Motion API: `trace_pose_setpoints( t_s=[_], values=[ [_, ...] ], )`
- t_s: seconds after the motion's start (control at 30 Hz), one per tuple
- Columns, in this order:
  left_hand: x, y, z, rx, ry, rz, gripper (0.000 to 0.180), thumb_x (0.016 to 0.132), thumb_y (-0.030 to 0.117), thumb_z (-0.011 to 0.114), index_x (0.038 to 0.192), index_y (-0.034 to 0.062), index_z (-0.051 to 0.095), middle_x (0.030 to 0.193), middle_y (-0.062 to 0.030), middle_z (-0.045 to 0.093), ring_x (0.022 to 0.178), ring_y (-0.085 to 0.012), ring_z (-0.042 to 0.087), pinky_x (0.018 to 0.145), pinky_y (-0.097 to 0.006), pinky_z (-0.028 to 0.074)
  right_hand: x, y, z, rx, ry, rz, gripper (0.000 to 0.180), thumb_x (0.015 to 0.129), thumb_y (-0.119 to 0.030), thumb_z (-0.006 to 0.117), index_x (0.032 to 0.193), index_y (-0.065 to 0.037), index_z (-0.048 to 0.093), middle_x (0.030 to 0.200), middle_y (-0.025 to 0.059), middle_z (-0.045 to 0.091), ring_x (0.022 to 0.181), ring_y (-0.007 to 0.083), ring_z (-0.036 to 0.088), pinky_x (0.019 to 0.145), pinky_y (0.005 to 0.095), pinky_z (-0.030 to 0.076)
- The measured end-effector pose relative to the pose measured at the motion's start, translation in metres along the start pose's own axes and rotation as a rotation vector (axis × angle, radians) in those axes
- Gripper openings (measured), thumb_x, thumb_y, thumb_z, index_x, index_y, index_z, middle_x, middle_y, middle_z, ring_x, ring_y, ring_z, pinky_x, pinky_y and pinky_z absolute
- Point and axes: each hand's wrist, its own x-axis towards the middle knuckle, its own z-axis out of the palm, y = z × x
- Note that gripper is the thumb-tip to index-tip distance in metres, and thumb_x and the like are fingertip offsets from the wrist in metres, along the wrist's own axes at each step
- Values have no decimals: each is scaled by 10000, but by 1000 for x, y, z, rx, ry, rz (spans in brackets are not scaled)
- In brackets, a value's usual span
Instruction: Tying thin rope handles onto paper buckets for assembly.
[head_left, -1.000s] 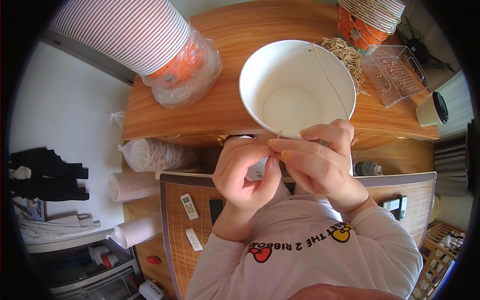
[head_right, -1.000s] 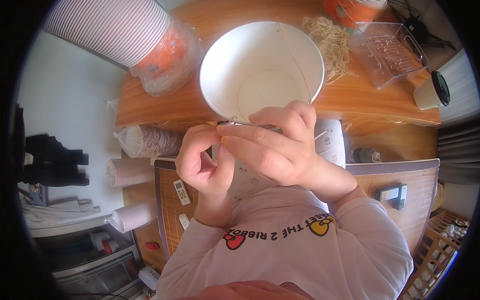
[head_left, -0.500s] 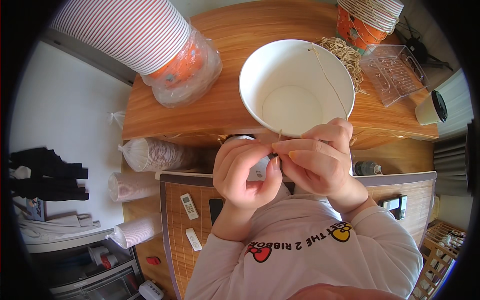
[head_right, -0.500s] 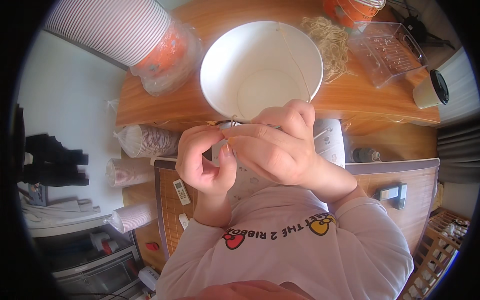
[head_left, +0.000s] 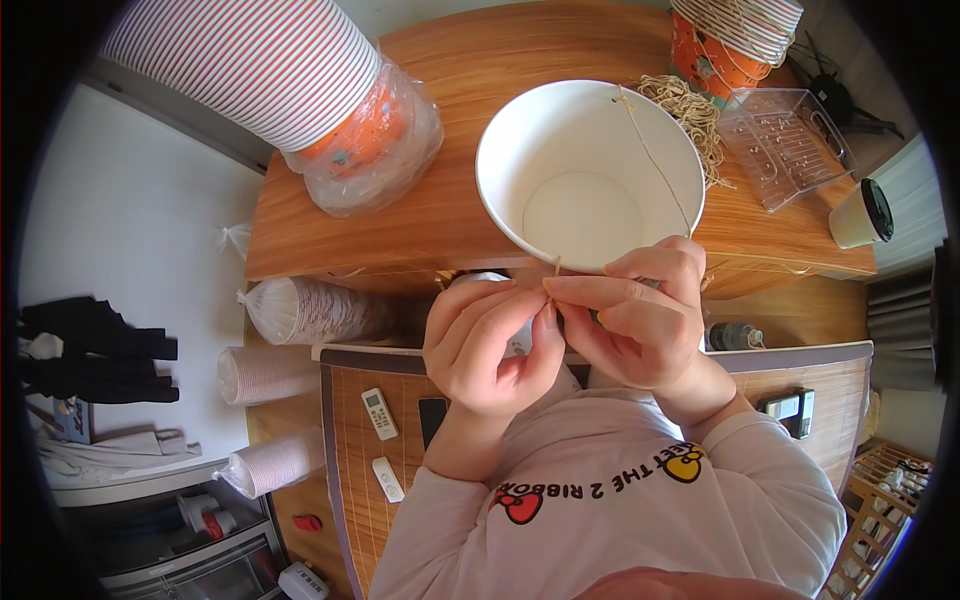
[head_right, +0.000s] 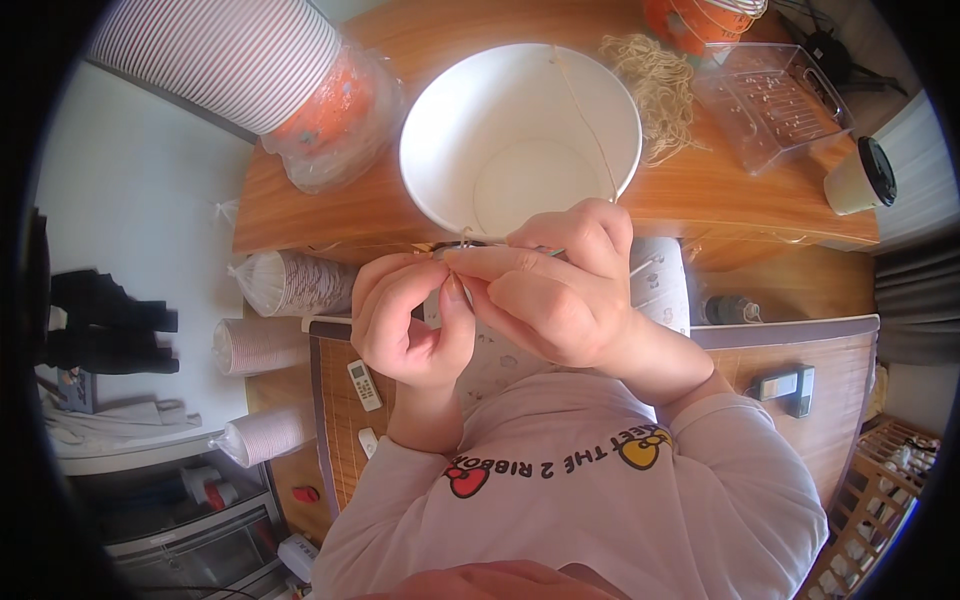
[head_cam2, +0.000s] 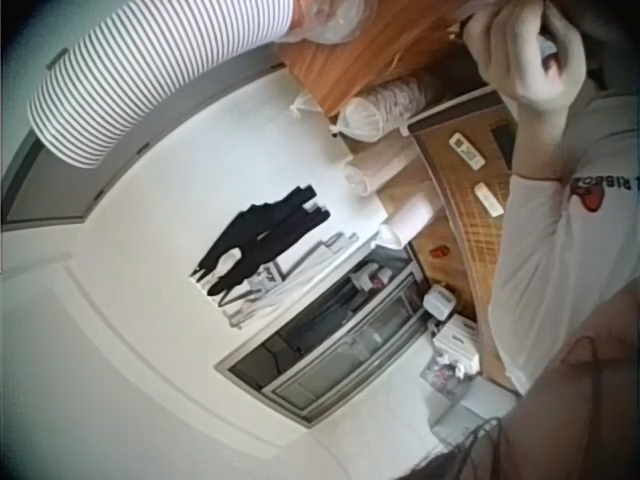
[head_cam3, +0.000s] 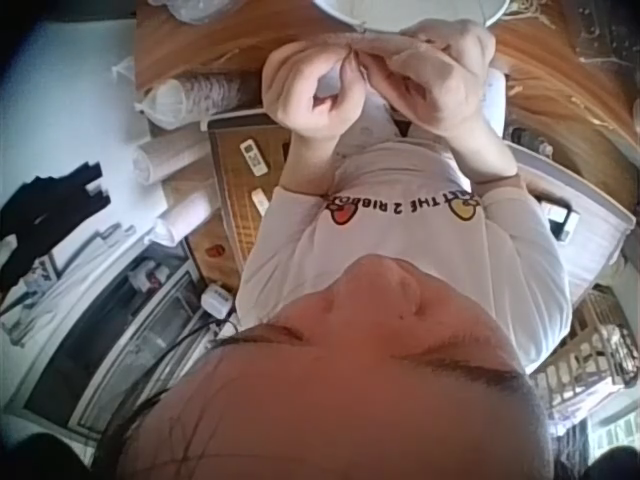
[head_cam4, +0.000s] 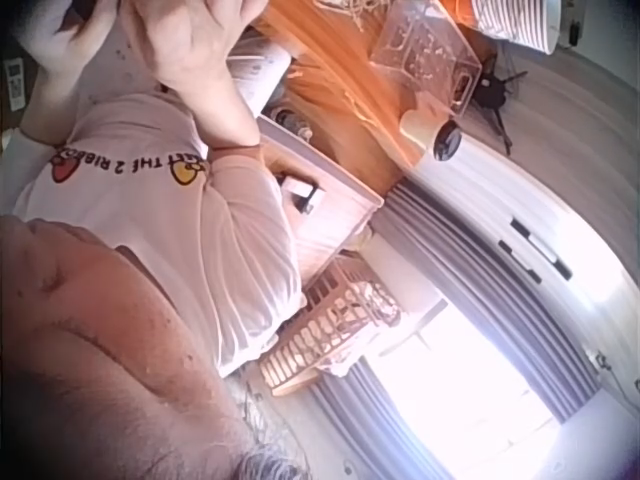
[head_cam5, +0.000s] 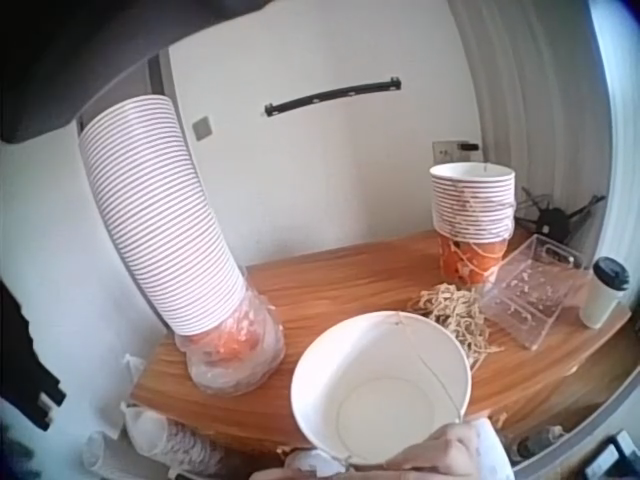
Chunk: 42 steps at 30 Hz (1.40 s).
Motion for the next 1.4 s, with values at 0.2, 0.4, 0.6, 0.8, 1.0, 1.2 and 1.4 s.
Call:
trace_pose_setpoints(
  t_s=[0.2,0.4,0.6,0.8,1.0,1.2,1.4],
  values=[
    [-3,2,0,-164,-24,-151,128,697,-10,715,816,26,683,741,-58,680,687,-217,620,631,-295,504,-6,6,4,-26,65,-58,413,678,-119,817,916,-135,479,931,-38,732,764,131,543,716,280,348],
    [-6,2,0,-249,-25,-222,122,689,-27,712,801,8,677,727,-72,679,674,-213,629,599,-288,498,-10,4,1,-35,34,-65,388,694,-129,802,917,-133,484,957,-18,737,789,120,563,748,276,347],
    [-4,2,0,-216,-37,-166,135,677,-29,715,798,21,680,703,-53,678,663,-214,626,601,-287,493,-11,4,-1,-60,13,-57,360,723,-155,784,928,-144,489,981,-18,739,818,114,570,807,299,323],
    [-4,3,0,-175,-37,-127,137,682,-27,713,798,40,680,709,-39,677,658,-214,620,609,-287,491,-15,4,-1,-84,6,-37,349,735,-169,776,933,-156,489,986,-35,740,836,114,567,833,315,304],
    [-4,3,1,-37,-52,-28,135,686,-7,731,795,57,683,723,-24,678,665,-210,617,616,-292,500,-15,4,-3,-82,12,-35,346,741,-164,773,934,-161,486,967,-41,742,843,118,563,840,319,297],
    [-5,4,4,-55,-53,-42,152,688,0,740,813,67,683,735,-19,680,675,-211,614,633,-293,499,-20,3,-6,-91,32,-12,396,668,-131,799,921,-156,496,951,-51,741,858,127,536,839,312,292],
    [-7,3,9,-82,-38,-55,167,684,2,744,821,70,678,737,-26,671,693,-222,608,643,-303,497,-19,-3,-13,-56,-32,61,364,650,-105,795,893,-149,527,981,-49,736,858,132,524,813,294,291]
  ],
)
